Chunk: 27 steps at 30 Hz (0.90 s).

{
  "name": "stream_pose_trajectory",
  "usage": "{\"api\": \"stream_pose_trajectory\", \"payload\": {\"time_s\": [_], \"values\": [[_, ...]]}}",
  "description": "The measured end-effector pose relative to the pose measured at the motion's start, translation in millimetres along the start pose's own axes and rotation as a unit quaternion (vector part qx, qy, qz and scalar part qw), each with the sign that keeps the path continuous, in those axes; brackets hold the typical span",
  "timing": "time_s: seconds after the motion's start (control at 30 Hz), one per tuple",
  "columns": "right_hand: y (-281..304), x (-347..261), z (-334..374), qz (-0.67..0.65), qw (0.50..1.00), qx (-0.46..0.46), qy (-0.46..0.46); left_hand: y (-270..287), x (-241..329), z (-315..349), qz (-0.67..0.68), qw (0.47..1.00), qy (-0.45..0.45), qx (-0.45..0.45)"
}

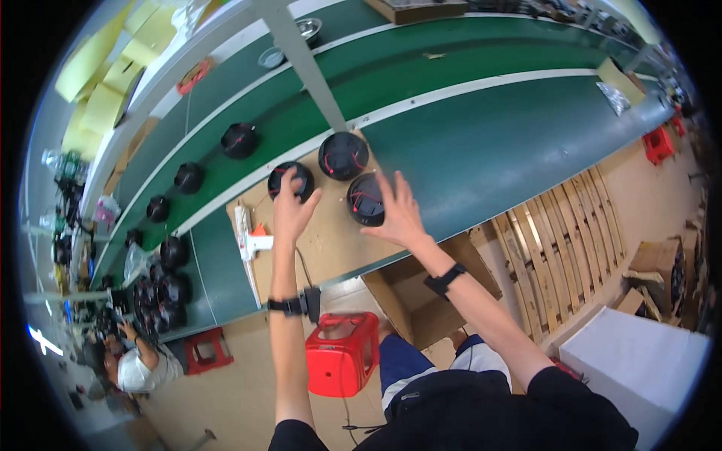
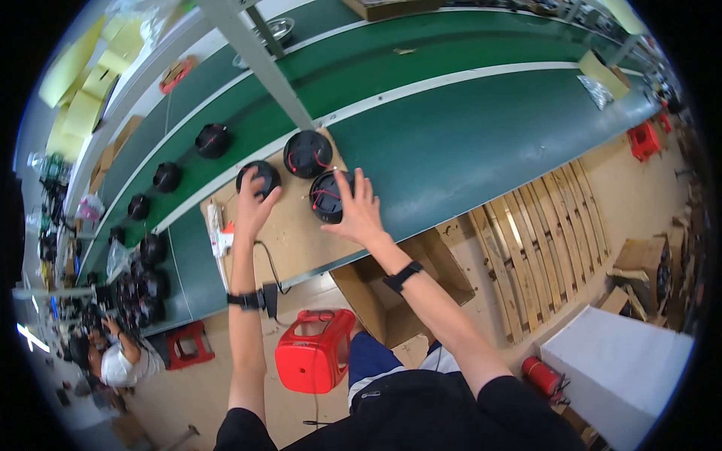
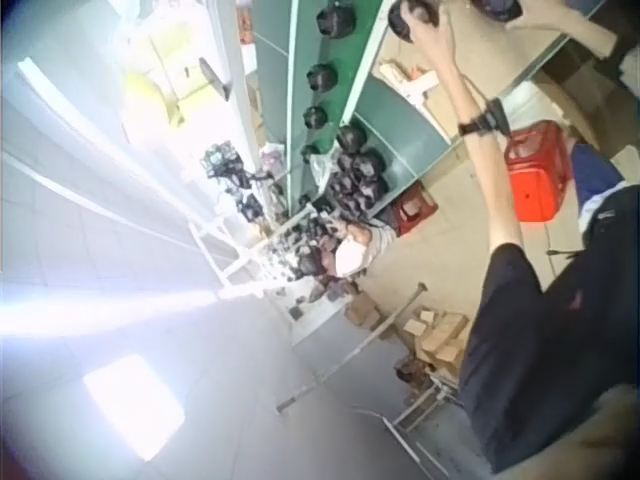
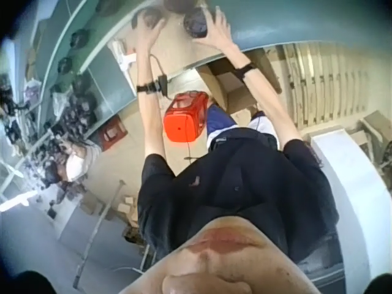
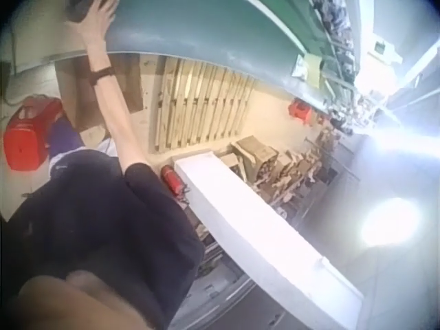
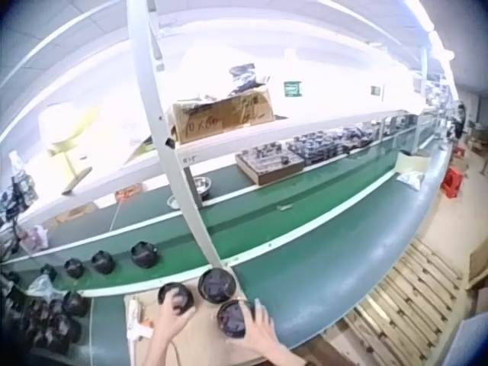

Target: Applying hot glue to internal components and assembling black plastic housing units on a production line.

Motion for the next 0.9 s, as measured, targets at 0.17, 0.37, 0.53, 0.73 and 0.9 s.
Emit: {"api": "stream_pose_trajectory", "payload": {"time_s": [0.17,0.37,0.53,0.73,0.9], "values": [[-6,6,-20,0.022,0.998,0.051,-0.016,-99,23,-111,-0.116,0.964,0.034,-0.236],[13,22,19,-0.048,0.994,0.086,0.051,-123,11,-96,-0.238,0.963,0.021,-0.122],[103,124,68,-0.065,0.989,0.132,0.004,-163,70,-81,-0.203,0.97,-0.03,-0.13],[218,324,53,-0.008,0.978,0.19,-0.087,-333,206,-29,-0.202,0.955,-0.067,-0.208],[355,483,-31,0.005,0.943,0.289,-0.165,-501,355,-84,-0.154,0.952,-0.202,-0.17]]}}
Point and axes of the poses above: each hand's wrist, its own z-axis away from the middle knuckle, its own y-axis out of the back of the hand, x = y × z, the point moved 5 cm from there along -z, towards the middle knuckle, and after that the axes turned 2 degrees about y, right-handed, at the moved point
